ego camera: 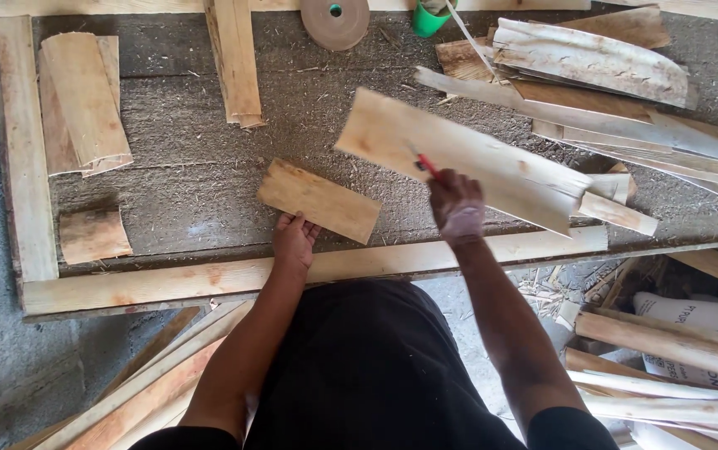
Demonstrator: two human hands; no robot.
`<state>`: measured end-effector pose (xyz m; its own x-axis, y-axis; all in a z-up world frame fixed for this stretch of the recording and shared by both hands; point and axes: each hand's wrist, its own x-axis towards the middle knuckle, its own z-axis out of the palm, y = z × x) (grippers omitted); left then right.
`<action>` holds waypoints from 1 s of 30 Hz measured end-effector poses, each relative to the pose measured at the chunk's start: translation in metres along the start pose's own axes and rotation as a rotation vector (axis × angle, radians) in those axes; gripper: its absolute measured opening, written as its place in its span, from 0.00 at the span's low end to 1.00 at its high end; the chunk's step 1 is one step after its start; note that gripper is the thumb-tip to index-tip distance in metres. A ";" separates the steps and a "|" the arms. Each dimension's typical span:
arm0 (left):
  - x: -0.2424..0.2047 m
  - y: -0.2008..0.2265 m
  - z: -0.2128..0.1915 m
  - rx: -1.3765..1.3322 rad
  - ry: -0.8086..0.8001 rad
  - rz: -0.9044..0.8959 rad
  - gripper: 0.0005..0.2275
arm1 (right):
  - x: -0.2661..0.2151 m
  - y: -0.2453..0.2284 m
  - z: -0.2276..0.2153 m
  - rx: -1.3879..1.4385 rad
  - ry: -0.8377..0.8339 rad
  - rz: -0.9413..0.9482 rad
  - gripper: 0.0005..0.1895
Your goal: Trim and cut small pieces of wood or bark using a utility knife on a workbench.
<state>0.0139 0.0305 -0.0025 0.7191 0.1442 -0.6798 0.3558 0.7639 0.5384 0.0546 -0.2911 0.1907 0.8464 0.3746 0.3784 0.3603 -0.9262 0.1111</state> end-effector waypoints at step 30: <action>-0.096 0.047 0.037 -0.121 -0.036 0.077 0.09 | -0.006 -0.095 -0.037 0.979 -0.073 0.338 0.19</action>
<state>-0.0166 0.0290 0.1065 0.7633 0.1839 -0.6194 0.2259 0.8221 0.5225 0.0001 -0.2068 0.2120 0.9726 0.1334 0.1903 0.2324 -0.5562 -0.7979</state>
